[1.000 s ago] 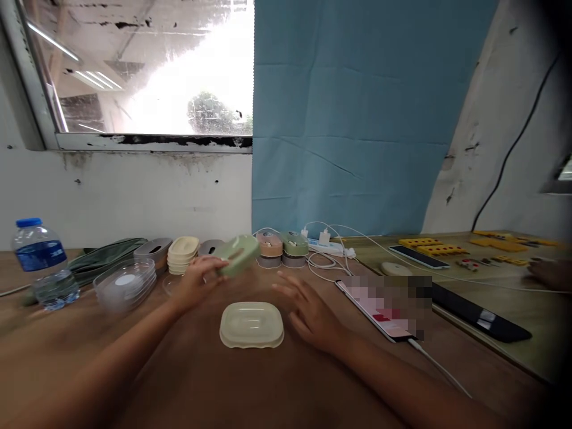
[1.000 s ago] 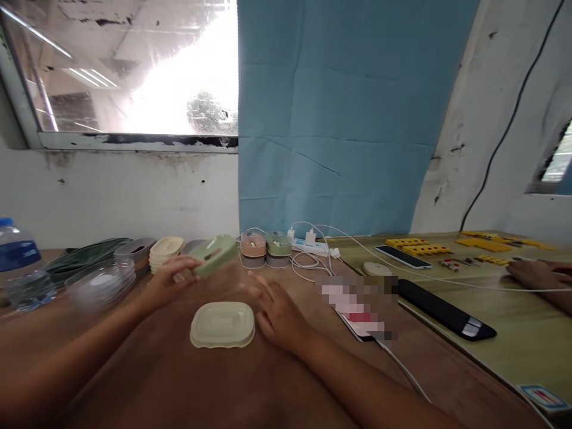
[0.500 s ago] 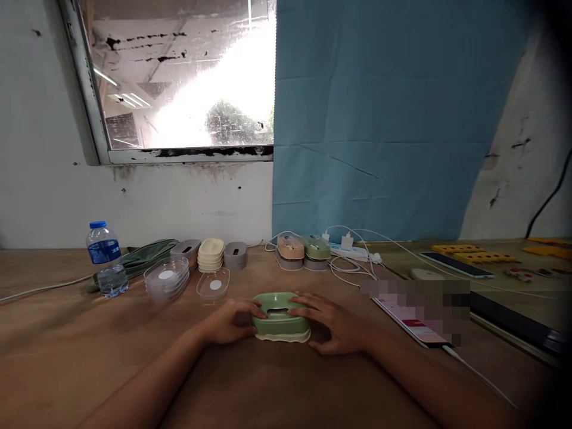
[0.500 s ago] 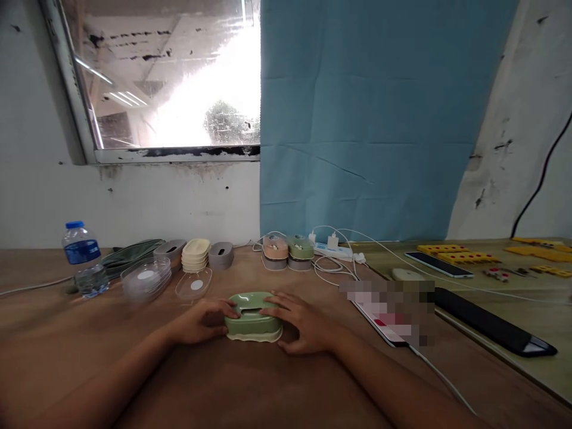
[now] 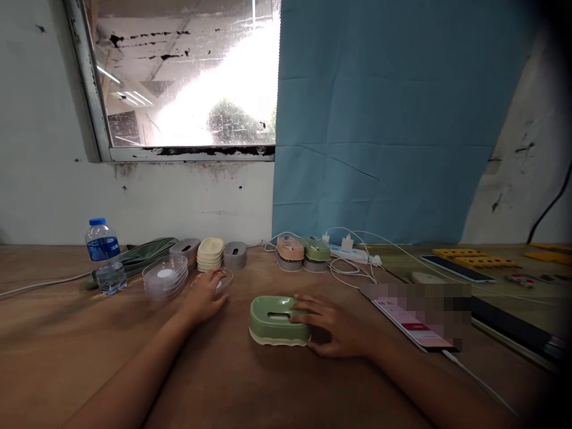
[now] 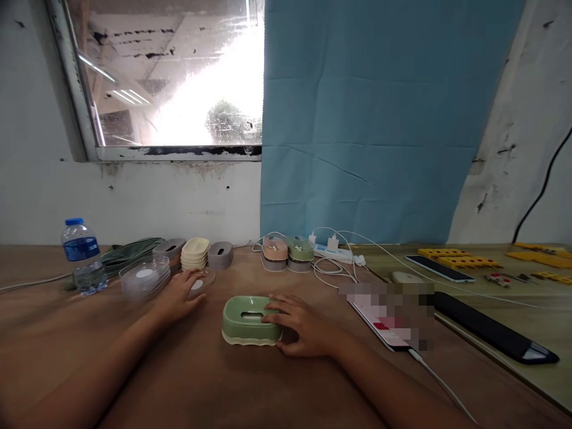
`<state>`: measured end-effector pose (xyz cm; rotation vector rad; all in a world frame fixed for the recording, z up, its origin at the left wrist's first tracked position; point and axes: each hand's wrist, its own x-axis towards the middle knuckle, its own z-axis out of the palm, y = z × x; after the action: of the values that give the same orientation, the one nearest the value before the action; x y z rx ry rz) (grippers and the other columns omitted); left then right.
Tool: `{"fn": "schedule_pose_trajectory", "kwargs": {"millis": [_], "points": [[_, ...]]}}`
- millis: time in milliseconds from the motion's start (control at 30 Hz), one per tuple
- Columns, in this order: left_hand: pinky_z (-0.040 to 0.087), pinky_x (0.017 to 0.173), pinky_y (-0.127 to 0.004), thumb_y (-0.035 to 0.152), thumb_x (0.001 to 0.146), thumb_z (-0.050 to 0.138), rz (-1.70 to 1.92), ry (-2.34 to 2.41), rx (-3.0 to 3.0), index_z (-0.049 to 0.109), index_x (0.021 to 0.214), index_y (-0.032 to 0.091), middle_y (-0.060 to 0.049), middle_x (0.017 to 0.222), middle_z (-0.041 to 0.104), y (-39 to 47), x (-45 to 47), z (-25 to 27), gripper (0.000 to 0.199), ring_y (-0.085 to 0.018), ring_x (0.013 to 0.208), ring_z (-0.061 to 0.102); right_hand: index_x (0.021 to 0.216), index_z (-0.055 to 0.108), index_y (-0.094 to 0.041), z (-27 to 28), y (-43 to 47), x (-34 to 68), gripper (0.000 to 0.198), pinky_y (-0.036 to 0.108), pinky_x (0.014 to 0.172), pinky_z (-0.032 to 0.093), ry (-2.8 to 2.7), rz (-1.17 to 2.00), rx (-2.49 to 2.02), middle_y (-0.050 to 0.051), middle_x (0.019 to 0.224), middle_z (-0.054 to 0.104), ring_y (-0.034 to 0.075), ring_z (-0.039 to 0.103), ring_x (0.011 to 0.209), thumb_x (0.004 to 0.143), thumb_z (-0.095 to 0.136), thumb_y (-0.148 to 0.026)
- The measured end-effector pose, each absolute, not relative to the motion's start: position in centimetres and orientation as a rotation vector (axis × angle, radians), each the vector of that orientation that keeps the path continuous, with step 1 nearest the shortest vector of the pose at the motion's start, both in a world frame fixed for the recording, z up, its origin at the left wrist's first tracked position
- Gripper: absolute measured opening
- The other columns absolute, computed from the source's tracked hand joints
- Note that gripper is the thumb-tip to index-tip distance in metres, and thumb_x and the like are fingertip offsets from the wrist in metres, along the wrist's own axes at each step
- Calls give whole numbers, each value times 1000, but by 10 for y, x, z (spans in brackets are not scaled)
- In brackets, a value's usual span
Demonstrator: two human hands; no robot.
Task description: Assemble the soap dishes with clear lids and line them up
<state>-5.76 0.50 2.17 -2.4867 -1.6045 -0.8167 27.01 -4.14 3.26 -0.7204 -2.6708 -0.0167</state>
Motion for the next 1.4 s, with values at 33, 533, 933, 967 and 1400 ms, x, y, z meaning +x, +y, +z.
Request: {"fn": "schedule_pose_trajectory", "kwargs": {"millis": [33,533,933,967,1400], "points": [[26,96,-42,35,70,54,-725,-1712,-2414,50,113,18,-13,125,44,9,-63,20,46,-28,115,38,113,54,-23,33,-42,269,43,43,98,32,-2676,-29,-705,9,121,51,25,37,120,71,58,-24],[46,69,-33,50,76,42,-2138,-1909,-2308,48,82,16,-7,85,61,15,-47,21,35,-18,69,61,130,35,-25,41,-59,248,49,43,102,26,-2796,156,-643,6,127,47,22,35,121,83,46,-32],[50,70,-32,23,80,48,-3823,-1619,-1906,47,69,15,-6,78,66,-29,18,23,14,-14,67,62,127,38,-24,43,-66,243,44,45,103,21,-2857,163,-606,8,127,45,22,36,119,84,44,-33],[50,70,-31,23,80,49,-3841,-1589,-1941,48,69,15,-6,78,66,-31,21,22,14,-14,66,62,127,38,-23,42,-66,244,46,44,102,23,-2839,177,-604,9,126,45,22,37,119,83,46,-35],[39,87,-31,28,80,53,-3380,-1030,-2870,46,74,16,-7,100,64,-48,20,29,15,-18,97,58,133,10,-24,36,-55,219,83,41,93,39,-2187,266,-880,11,133,25,24,40,113,68,61,-26]]}}
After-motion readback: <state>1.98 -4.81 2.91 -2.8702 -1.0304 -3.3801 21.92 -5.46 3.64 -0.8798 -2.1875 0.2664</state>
